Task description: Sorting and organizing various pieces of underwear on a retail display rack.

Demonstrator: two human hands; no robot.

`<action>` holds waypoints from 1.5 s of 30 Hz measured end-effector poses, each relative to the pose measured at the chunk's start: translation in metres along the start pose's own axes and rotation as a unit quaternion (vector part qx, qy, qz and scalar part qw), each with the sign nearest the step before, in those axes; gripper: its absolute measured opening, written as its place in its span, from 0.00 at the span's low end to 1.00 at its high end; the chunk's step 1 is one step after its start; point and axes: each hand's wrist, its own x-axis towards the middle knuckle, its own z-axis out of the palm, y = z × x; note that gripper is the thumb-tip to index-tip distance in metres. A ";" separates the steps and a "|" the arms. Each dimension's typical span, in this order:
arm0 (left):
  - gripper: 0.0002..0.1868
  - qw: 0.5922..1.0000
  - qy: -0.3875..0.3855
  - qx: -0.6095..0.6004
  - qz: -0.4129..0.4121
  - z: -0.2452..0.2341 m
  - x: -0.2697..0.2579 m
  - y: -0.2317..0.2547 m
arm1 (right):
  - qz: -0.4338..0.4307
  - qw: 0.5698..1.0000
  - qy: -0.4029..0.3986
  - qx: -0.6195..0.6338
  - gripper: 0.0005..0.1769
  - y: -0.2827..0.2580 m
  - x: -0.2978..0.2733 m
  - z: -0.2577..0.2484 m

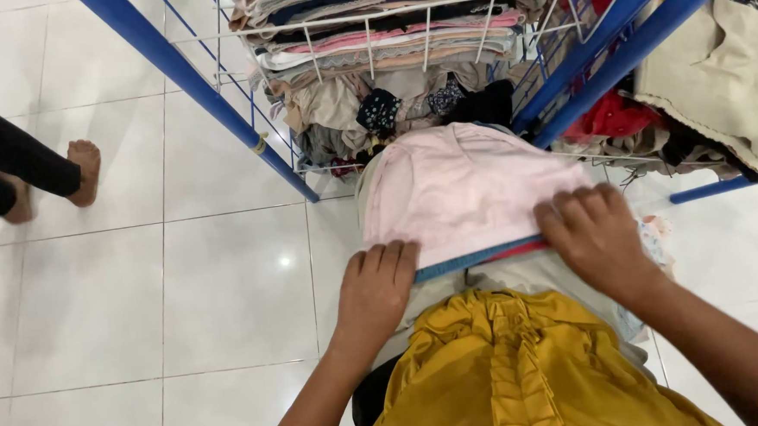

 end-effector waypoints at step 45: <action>0.16 0.993 0.034 -0.107 -0.037 -0.001 0.002 -0.025 | 0.041 0.969 -0.174 0.168 0.19 -0.019 0.004 -0.022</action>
